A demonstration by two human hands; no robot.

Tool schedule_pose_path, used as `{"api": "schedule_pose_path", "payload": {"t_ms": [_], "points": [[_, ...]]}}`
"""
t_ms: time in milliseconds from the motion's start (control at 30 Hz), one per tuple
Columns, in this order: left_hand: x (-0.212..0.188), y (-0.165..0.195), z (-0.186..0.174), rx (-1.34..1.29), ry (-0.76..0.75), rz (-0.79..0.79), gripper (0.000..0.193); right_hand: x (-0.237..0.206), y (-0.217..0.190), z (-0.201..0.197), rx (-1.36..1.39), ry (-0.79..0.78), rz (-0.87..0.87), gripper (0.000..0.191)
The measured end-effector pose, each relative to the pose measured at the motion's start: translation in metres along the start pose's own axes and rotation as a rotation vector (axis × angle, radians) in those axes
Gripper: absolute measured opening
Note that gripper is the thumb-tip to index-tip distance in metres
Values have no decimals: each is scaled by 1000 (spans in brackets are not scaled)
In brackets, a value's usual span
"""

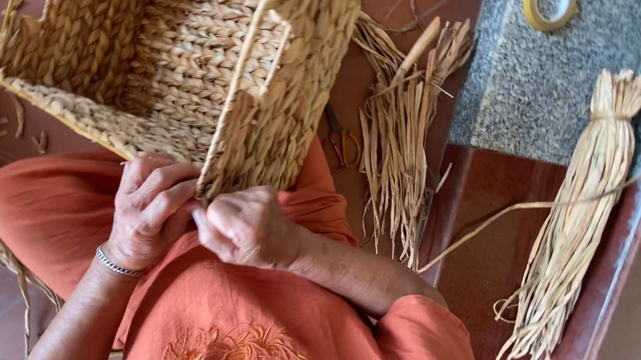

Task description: The person sits on the floor weaving a water hyacinth basket, tucking and pressing woven strips along the rim and working a strip into the weave. They rotate the basket, use scissors to trim protruding ends, and hold a strip while cutting it to length.

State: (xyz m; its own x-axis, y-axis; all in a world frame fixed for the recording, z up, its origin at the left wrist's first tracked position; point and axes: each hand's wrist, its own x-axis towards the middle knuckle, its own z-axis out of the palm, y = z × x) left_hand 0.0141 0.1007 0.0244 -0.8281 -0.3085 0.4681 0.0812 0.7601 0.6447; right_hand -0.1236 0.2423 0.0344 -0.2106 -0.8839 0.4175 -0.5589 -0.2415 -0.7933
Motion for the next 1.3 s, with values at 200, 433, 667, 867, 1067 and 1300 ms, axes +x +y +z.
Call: {"api": "schedule_pose_path", "payload": {"t_ms": [200, 433, 667, 867, 1067, 1300], "points": [[9, 12, 5, 42, -12, -82, 28, -8, -2, -3, -130, 51, -13, 39], [30, 24, -7, 79, -10, -159, 36, -58, 38, -17, -326, 187, 28, 43], [14, 16, 1, -61, -94, -260, 21, -87, 69, -23, -506, 193, 307, 98], [5, 20, 10, -11, -55, -284, 16, -85, 82, -29, -454, 226, 299, 102], [47, 25, 41, 81, -5, -205, 19, -76, 105, -92, -343, 232, 251, 94], [103, 15, 74, 155, -62, -134, 13, -79, 129, -138, -93, 417, 361, 88]]}}
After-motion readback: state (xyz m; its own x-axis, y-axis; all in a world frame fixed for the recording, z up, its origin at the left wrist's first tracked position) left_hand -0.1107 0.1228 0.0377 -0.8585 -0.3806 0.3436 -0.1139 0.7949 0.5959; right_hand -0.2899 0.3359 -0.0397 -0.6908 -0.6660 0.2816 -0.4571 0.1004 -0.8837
